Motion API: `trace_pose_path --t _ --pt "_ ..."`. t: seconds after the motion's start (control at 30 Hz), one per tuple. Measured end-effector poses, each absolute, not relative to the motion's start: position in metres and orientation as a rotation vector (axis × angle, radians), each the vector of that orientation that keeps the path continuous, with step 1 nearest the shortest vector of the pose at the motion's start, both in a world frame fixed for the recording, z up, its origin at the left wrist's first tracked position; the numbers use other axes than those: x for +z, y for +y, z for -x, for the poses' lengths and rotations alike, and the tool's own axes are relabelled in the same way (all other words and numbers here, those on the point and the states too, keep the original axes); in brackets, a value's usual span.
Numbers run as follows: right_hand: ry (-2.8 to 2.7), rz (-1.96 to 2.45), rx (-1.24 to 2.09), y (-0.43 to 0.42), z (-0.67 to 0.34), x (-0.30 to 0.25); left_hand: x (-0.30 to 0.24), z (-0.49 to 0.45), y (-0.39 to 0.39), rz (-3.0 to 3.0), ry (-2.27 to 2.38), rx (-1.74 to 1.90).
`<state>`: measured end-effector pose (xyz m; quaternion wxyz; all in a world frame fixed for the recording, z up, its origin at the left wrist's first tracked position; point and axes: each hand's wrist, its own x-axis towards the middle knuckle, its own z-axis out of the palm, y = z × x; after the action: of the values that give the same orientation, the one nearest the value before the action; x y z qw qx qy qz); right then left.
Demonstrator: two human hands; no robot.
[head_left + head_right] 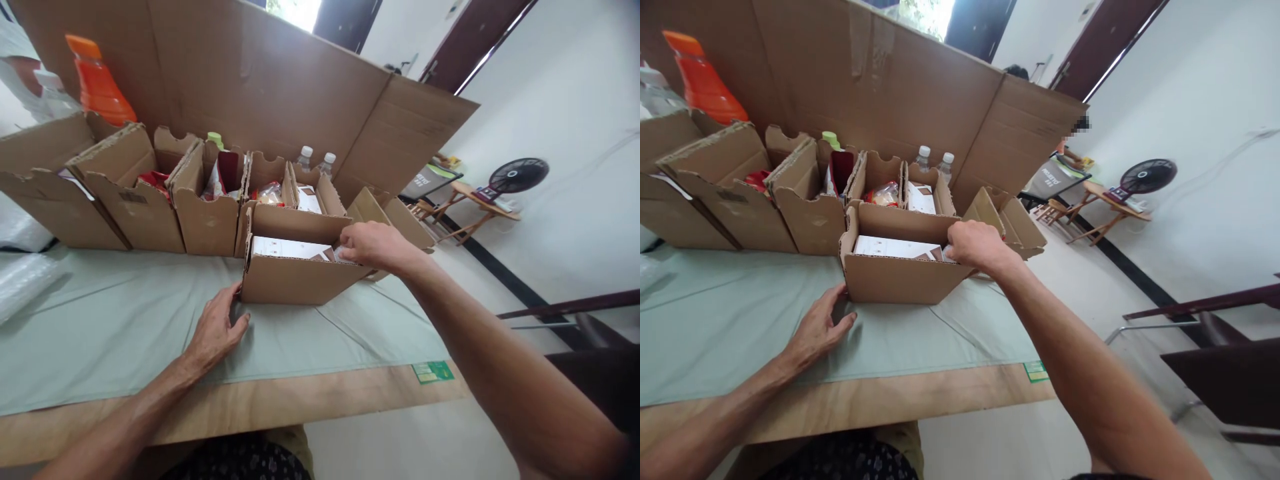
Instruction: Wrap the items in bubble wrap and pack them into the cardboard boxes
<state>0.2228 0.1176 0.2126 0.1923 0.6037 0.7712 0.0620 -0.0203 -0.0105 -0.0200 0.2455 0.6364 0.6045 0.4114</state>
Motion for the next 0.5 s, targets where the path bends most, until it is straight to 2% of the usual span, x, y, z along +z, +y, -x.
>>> trace_pose_path --t 0.23,0.4,0.43,0.5 --pt "2.254 -1.743 0.1 0.113 -0.23 0.216 -0.021 0.022 -0.008 -1.737 1.613 1.155" --pt "2.84 -2.437 0.185 0.05 -0.288 0.201 -0.012 0.028 -0.013 -1.673 1.583 1.263" --pt "2.92 -2.566 0.078 0.041 -0.299 0.188 -0.007 0.028 -0.013 -1.66 1.57 1.29" --pt "2.978 -2.62 -0.391 0.033 -0.311 0.155 0.006 0.025 -0.01 -1.625 1.514 1.317"
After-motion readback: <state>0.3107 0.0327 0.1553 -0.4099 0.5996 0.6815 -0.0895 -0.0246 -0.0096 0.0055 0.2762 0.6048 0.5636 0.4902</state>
